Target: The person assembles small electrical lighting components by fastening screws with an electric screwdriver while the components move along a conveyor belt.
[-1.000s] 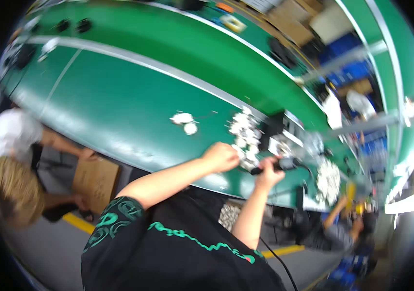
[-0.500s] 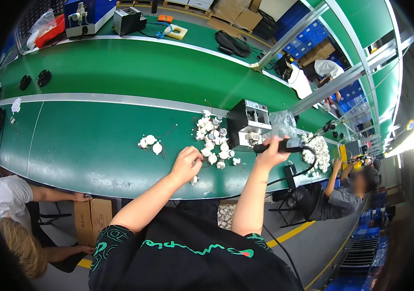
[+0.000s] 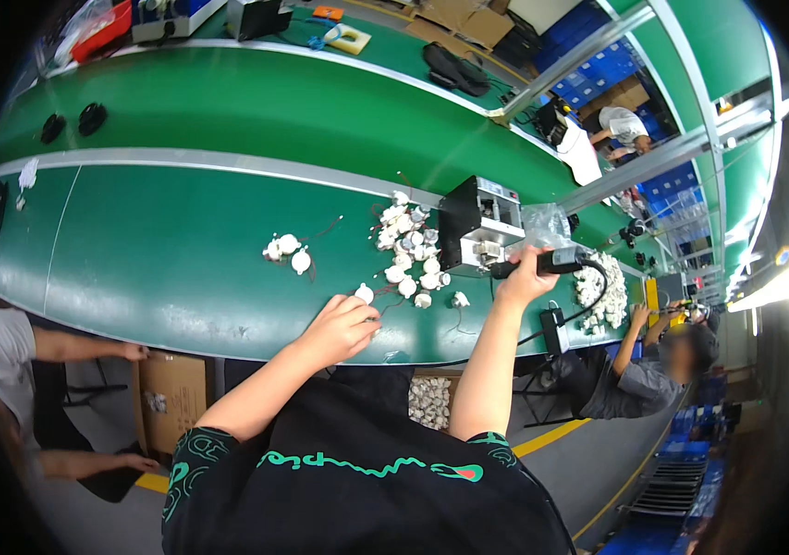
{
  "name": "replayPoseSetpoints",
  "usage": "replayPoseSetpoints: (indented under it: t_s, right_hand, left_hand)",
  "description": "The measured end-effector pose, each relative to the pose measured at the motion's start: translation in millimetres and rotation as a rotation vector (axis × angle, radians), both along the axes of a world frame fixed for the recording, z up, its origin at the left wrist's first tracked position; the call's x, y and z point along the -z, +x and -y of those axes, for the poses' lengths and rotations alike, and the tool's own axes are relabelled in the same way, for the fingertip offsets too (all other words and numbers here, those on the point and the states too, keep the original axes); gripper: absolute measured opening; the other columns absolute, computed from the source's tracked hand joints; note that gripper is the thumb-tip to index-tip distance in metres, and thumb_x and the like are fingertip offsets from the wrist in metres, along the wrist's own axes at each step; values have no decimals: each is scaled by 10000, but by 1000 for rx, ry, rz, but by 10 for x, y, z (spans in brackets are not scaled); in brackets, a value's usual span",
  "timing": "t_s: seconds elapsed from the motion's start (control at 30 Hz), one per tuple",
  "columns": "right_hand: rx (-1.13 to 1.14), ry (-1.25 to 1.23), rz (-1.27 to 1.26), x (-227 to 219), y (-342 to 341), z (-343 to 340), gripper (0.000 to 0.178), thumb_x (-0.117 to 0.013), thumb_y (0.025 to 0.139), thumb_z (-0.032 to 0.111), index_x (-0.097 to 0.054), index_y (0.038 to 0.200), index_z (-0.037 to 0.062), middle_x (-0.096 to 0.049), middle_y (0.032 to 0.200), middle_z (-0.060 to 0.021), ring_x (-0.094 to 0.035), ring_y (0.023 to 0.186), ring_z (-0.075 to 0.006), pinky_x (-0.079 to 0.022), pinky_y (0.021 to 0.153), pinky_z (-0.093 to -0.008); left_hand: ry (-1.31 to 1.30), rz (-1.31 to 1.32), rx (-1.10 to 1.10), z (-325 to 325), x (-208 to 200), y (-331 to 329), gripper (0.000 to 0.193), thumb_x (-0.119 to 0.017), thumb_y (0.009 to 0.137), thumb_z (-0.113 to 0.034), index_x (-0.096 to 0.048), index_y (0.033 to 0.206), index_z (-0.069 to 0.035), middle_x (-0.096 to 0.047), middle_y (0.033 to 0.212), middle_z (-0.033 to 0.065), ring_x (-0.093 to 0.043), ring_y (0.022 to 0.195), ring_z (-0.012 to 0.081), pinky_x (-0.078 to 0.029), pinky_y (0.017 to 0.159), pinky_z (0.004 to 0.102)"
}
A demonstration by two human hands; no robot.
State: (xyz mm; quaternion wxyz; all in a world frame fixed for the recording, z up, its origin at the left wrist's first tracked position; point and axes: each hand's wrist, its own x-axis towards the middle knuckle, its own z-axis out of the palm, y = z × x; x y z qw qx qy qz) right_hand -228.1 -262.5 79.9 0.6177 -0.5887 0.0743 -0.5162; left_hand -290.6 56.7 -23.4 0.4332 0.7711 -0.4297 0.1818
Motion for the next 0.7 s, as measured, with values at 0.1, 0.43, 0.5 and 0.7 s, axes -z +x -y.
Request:
replayPoseSetpoints:
  t_s: [0.1,0.43,0.5,0.7]
  right_hand:
    - [-71,9,4,-55,-255,-227,340,-621,858,-73,-471,1159,-19,-560,708,-53,-515,554,-119,-476,565,-288]
    - [-381,90,-19,-30,-560,-1018,410,-662,832,-22,-456,1185,7,-581,722,-76,-535,561,-175,-485,577,-334]
    - [-454,87,-33,0,-622,-1170,409,-657,832,-23,-460,1188,11,-580,723,-80,-536,562,-180,-487,578,-344]
    - [-689,83,-31,83,-788,-1459,441,-663,830,-40,-456,1211,43,-567,707,-84,-520,549,-188,-481,570,-358]
  left_hand:
    - [67,29,-8,21,16,11,248,-758,744,-121,-724,989,-119,-630,1167,17,-560,1085,237,-430,882,440]
    - [77,-167,-238,190,-7,120,457,-770,796,-346,-673,1183,-123,-563,1297,60,-460,1257,279,-325,1010,487]
    - [86,-229,-148,89,-7,134,491,-791,765,-372,-679,1176,-127,-574,1285,40,-454,1272,276,-313,1020,495]
    - [159,-276,4,67,-60,149,460,-839,700,-384,-722,1082,-156,-607,1199,-38,-457,1288,231,-283,1041,527]
